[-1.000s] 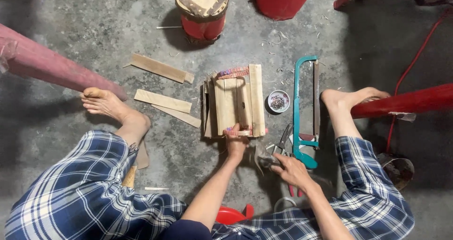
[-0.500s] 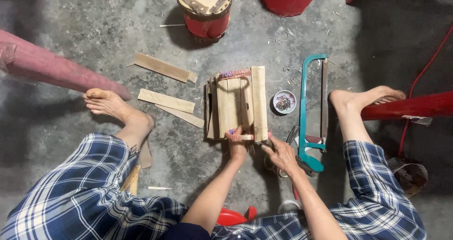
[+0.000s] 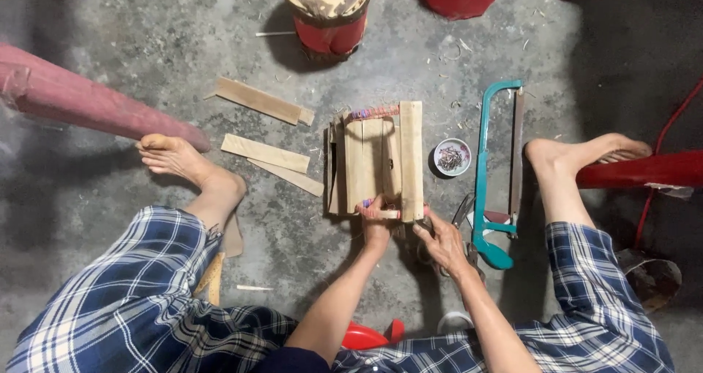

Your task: Assembling a wooden structure by removing nails with pliers and fitting slats together.

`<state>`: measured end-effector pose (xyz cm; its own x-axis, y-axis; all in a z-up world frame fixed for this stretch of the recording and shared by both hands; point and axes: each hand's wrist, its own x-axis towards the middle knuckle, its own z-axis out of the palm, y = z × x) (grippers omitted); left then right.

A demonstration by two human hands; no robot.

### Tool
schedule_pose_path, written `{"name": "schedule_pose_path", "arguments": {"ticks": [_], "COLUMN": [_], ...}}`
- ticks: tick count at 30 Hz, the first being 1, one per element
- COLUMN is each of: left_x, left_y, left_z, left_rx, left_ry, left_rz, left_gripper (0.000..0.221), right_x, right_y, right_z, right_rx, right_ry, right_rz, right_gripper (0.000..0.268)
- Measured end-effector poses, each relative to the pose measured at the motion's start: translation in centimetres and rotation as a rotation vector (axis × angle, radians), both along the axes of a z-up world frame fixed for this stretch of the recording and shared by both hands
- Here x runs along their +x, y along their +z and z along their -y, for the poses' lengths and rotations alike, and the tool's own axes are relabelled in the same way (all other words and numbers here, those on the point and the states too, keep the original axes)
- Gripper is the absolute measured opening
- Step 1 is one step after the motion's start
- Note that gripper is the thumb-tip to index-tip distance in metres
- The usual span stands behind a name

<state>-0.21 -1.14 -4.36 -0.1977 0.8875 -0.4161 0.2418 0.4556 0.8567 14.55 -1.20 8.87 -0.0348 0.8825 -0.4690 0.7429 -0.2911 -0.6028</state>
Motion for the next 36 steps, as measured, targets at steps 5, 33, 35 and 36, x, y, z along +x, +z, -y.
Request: {"name": "schedule_pose_path", "arguments": {"ticks": [5, 33, 35, 36], "left_x": [-0.9, 2.1, 1.6, 1.4], "left_y": [2.7, -2.1, 1.3, 3.1], "left_z": [-0.9, 0.1, -0.1, -0.3], "left_rx": [-0.148, 0.082, 0.084, 0.087], "left_ry": [0.258, 0.101, 0.093, 0.086], "left_rz": [0.393, -0.231, -0.22, -0.209], "left_gripper": [0.017, 0.023, 0.022, 0.021], "right_x": [0.1, -1.5, -1.4, -1.3], "right_y": [-1.1, -2.0, -2.5, -2.8], "right_z": [0.4, 0.8, 0.9, 0.8], "right_rx": [-0.037, -0.061, -0.05, -0.039], "right_ry": [0.005, -0.277, -0.272, -0.266], "right_rz": [0.009, -0.401, -0.397, -0.392], "right_gripper": [0.043, 0.024, 0.024, 0.023]}}
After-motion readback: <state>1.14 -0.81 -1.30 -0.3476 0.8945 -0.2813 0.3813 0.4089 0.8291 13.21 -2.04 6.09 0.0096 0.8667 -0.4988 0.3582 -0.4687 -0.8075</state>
